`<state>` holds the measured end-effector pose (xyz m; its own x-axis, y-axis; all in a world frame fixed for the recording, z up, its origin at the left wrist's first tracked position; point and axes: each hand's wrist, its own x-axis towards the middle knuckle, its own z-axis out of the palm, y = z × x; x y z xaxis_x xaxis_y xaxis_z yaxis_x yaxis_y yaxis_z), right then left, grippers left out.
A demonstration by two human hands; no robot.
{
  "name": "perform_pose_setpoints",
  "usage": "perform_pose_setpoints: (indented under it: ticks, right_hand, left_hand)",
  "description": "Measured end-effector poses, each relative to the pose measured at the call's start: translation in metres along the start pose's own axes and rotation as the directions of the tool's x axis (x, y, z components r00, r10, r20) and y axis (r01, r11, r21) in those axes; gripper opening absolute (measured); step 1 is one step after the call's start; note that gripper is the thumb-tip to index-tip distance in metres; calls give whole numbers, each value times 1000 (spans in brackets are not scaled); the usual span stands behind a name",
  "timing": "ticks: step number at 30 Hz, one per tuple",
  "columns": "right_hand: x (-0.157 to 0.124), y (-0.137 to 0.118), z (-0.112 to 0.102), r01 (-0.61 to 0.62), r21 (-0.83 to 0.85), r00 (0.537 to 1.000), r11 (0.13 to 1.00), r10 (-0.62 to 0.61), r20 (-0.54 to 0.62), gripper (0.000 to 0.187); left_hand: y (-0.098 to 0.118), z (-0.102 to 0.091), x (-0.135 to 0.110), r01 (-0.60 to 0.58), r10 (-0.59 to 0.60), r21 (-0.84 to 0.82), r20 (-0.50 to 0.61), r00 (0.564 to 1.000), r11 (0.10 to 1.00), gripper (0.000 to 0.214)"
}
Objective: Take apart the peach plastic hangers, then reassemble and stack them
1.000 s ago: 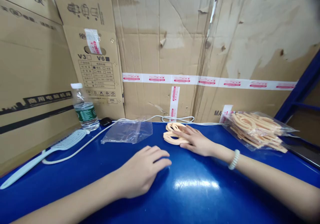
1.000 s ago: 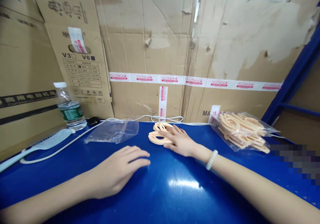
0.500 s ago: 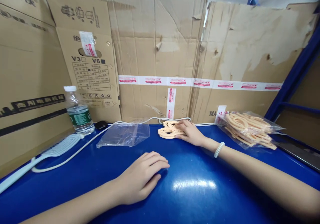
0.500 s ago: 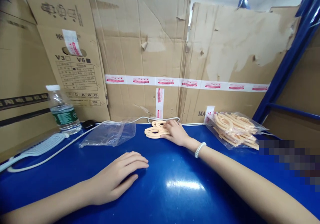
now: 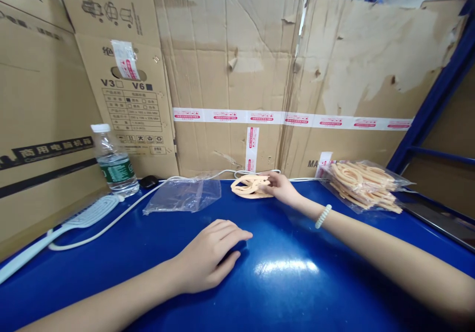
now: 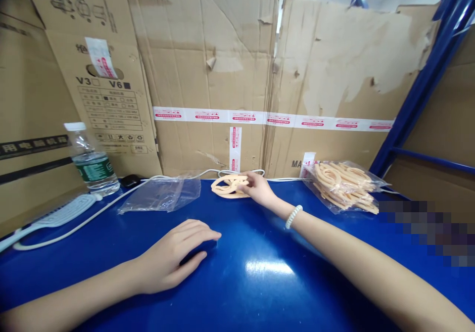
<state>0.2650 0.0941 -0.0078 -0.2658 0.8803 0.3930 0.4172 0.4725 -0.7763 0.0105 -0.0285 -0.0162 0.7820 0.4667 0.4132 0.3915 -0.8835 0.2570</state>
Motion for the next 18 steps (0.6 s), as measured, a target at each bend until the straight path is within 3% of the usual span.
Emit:
perform_pose_setpoints:
  ticks: [4, 8, 11, 14, 16, 18]
  right_hand:
    - [-22, -6, -5, -126, 286, 990, 950, 140, -31, 35]
    - [-57, -21, -15, -210, 462, 970, 862, 242, -10, 39]
    - [-79, -34, -18, -235, 520, 962, 821, 271, 6, 37]
    - [-94, -47, -12, -231, 532, 965, 815, 262, 17, 35]
    - [-101, -55, -6, -203, 518, 975, 831, 220, 30, 35]
    - [-106, -62, 0, -173, 513, 984, 841, 167, 57, 33]
  left_hand:
    - [2, -1, 0, 12, -12, -23, 17, 1000, 1000, 39]
    - [6, 0, 0, 124, -137, -131, -100, 985, 984, 50]
    - [9, 2, 3, 302, -346, -226, -190, 919, 926, 44]
    - [12, 6, 8, 476, -567, -398, -146, 811, 784, 45]
    - [15, 9, 12, 510, -637, -511, -100, 764, 692, 51]
    - [16, 12, 13, 514, -656, -558, -75, 751, 652, 52]
